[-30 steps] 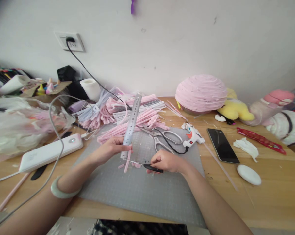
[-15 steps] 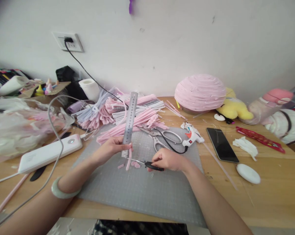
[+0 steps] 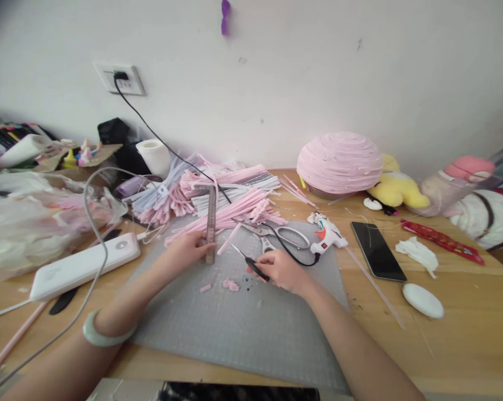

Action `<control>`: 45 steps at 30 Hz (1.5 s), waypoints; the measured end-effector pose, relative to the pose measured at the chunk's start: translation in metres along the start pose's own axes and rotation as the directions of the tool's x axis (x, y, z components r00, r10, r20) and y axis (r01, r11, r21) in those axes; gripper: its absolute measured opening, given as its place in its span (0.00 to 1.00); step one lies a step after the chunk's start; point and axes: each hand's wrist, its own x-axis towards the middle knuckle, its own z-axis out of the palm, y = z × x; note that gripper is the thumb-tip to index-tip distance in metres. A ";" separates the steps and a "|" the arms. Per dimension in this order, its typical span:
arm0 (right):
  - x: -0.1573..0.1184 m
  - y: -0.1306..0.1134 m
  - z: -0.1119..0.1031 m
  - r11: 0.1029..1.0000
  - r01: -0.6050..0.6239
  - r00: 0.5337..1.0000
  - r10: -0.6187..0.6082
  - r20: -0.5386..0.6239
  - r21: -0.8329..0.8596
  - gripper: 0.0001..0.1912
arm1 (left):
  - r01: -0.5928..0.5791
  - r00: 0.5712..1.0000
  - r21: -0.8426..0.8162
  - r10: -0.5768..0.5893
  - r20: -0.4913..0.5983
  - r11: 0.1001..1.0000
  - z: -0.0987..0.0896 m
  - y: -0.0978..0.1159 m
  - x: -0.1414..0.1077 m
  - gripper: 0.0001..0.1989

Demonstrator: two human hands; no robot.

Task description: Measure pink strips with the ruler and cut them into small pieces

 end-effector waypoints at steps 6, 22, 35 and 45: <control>-0.002 -0.003 0.008 0.999 0.016 1.000 -0.015 0.013 -0.042 0.17 | -0.363 0.924 -0.102 0.343 -0.168 0.926 -0.007 0.010 -0.011 0.17; -0.008 -0.006 0.011 0.990 0.021 0.991 -0.002 0.134 -0.137 0.19 | 0.054 0.883 -0.725 0.306 0.356 0.687 -0.003 0.011 -0.012 0.09; -0.004 0.004 0.013 0.994 -0.017 0.981 0.037 0.192 -0.106 0.19 | 0.132 0.831 -0.716 0.318 0.457 0.685 0.001 0.004 -0.013 0.10; -0.004 -0.009 0.016 0.999 -0.015 1.000 0.014 0.015 0.034 0.18 | 0.134 0.857 -0.741 0.299 0.420 0.658 -0.002 0.004 -0.008 0.17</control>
